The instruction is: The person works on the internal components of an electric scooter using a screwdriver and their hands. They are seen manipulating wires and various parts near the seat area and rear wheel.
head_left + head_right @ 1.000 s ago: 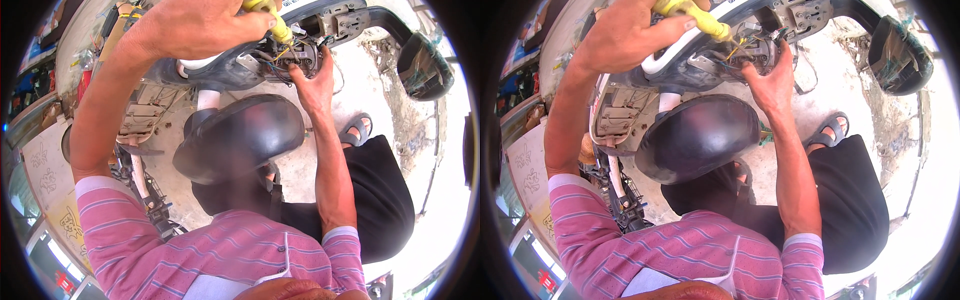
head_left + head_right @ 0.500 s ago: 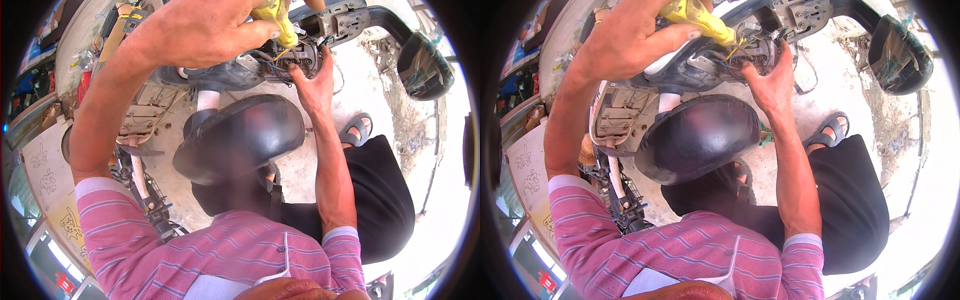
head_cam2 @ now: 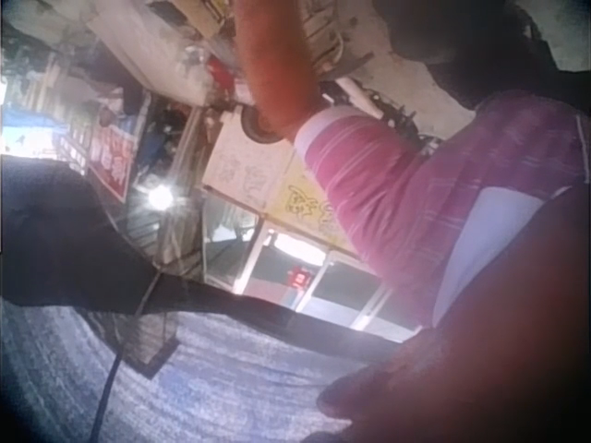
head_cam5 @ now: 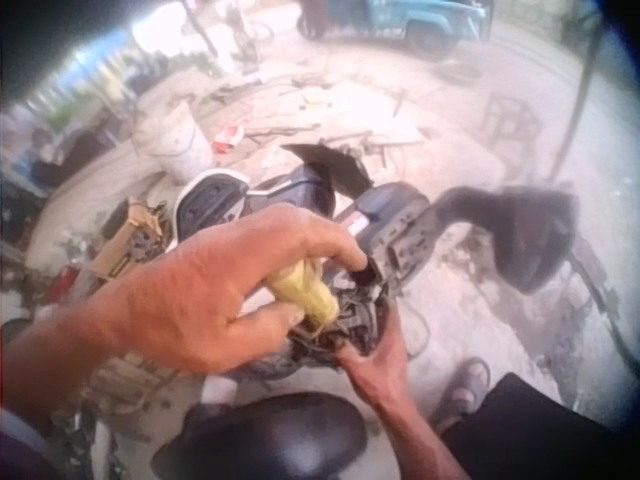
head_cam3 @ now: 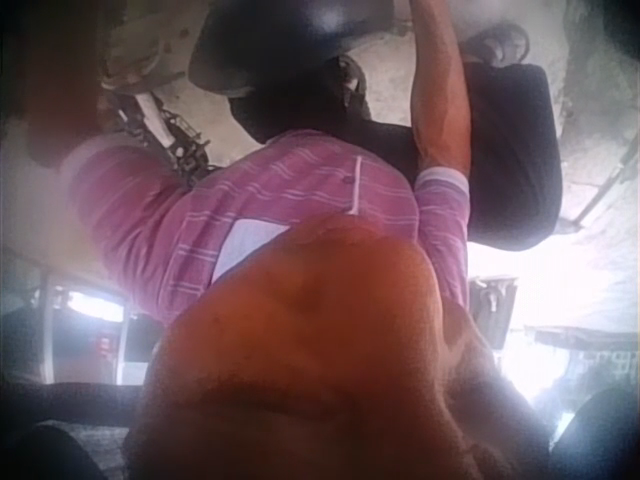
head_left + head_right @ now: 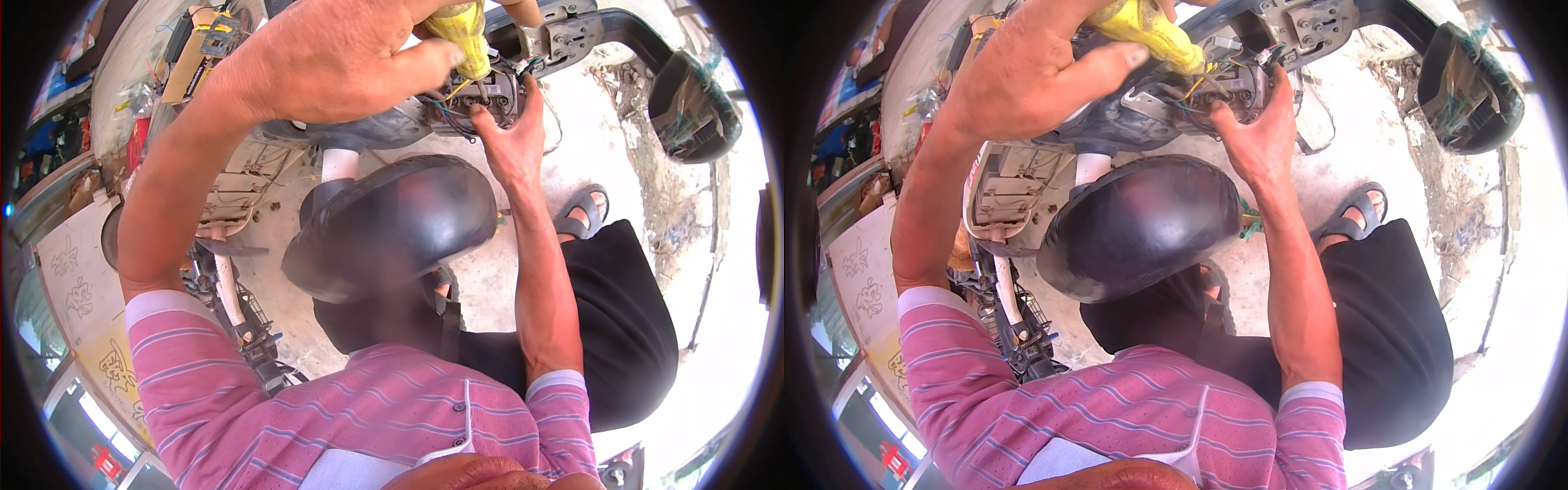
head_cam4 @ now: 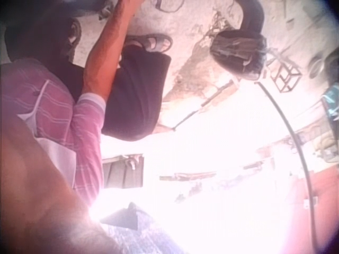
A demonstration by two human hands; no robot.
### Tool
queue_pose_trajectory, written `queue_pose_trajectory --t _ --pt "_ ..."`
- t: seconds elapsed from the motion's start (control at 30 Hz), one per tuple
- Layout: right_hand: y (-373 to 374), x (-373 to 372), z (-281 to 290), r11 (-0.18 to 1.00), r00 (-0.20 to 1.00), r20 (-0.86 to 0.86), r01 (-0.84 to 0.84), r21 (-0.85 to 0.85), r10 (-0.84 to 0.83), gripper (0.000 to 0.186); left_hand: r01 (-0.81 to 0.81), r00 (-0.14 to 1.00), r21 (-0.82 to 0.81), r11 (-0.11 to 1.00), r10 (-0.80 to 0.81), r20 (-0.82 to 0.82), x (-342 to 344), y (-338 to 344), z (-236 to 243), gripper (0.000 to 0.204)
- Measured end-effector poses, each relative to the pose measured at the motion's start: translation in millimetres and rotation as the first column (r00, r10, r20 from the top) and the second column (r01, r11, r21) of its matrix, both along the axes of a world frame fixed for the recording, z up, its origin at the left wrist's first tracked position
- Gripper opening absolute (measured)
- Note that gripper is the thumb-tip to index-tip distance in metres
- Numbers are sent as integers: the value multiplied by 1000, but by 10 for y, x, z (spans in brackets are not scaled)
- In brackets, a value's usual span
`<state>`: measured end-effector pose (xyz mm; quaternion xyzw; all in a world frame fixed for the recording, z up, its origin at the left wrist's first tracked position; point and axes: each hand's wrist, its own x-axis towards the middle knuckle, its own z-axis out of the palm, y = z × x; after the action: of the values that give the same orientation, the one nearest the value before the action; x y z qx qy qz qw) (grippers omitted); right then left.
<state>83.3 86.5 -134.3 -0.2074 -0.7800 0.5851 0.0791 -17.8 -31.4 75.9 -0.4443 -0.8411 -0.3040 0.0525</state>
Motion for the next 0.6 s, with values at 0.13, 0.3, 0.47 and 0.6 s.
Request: queue_pose_trajectory --t 0.13,0.3,0.47,0.6 --pt "1 -6 84 999 1000 -7 -6 -46 5 96 277 899 -92 957 -224 376 -258 -214 123 39" --pt "12 12 -2 998 1000 -17 -6 54 7 95 258 951 -240 936 -201 237 -173 -112 318 37" --pt "-9 -5 45 1000 1000 -20 -11 24 11 96 306 912 -190 933 -231 339 -317 -315 156 44" --pt "10 -3 99 999 1000 -10 -3 -45 2 96 231 950 -379 896 -123 287 -316 -244 329 46"
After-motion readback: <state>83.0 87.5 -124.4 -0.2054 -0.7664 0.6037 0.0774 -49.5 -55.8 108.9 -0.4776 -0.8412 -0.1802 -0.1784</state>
